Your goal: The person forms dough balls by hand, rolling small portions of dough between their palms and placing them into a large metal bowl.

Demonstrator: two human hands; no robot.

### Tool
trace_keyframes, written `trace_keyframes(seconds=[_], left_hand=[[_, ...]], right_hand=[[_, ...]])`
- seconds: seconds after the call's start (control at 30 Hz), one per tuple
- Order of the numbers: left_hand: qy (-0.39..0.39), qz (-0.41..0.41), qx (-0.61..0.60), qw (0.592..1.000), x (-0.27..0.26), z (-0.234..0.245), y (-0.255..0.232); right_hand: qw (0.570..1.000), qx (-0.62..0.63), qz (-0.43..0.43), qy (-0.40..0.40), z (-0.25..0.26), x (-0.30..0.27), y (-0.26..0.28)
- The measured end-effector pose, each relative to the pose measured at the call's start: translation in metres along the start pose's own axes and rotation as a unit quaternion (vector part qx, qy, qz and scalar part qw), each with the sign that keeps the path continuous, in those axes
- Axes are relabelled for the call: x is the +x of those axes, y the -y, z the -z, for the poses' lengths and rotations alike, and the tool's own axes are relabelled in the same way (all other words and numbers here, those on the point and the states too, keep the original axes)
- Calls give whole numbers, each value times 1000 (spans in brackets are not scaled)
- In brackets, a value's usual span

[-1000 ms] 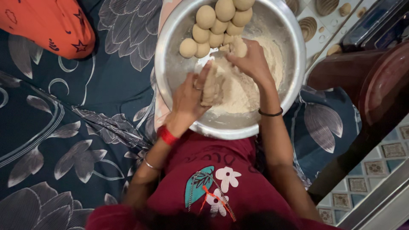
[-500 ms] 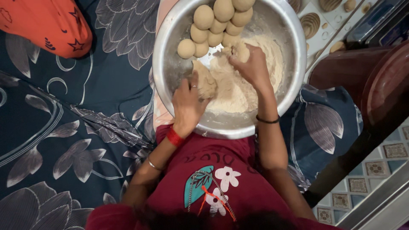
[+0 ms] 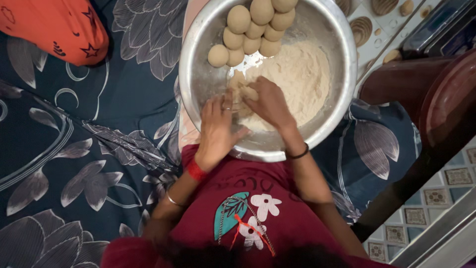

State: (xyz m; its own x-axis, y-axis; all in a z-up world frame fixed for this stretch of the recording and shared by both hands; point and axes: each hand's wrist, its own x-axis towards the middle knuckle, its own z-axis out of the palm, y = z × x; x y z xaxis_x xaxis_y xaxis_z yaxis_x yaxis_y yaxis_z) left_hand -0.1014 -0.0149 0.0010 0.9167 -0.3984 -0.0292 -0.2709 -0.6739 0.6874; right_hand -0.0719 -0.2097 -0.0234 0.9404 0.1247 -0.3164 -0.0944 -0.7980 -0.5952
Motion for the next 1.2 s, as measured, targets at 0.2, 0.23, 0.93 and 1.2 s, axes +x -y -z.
trace_keyframes(seconds=[0.2, 0.23, 0.93, 1.2], left_hand=[[1, -34, 47, 998, 4, 28, -10], [-5, -30, 21, 999, 6, 34, -12], [5, -6, -337, 941, 53, 23, -9], [-55, 237, -346, 906, 63, -11, 1]], right_hand=[[979, 32, 84, 183, 38, 4, -18], [979, 31, 86, 182, 45, 2, -18], [969, 188, 59, -146, 74, -9, 5], [978, 59, -7, -201, 66, -30, 57]])
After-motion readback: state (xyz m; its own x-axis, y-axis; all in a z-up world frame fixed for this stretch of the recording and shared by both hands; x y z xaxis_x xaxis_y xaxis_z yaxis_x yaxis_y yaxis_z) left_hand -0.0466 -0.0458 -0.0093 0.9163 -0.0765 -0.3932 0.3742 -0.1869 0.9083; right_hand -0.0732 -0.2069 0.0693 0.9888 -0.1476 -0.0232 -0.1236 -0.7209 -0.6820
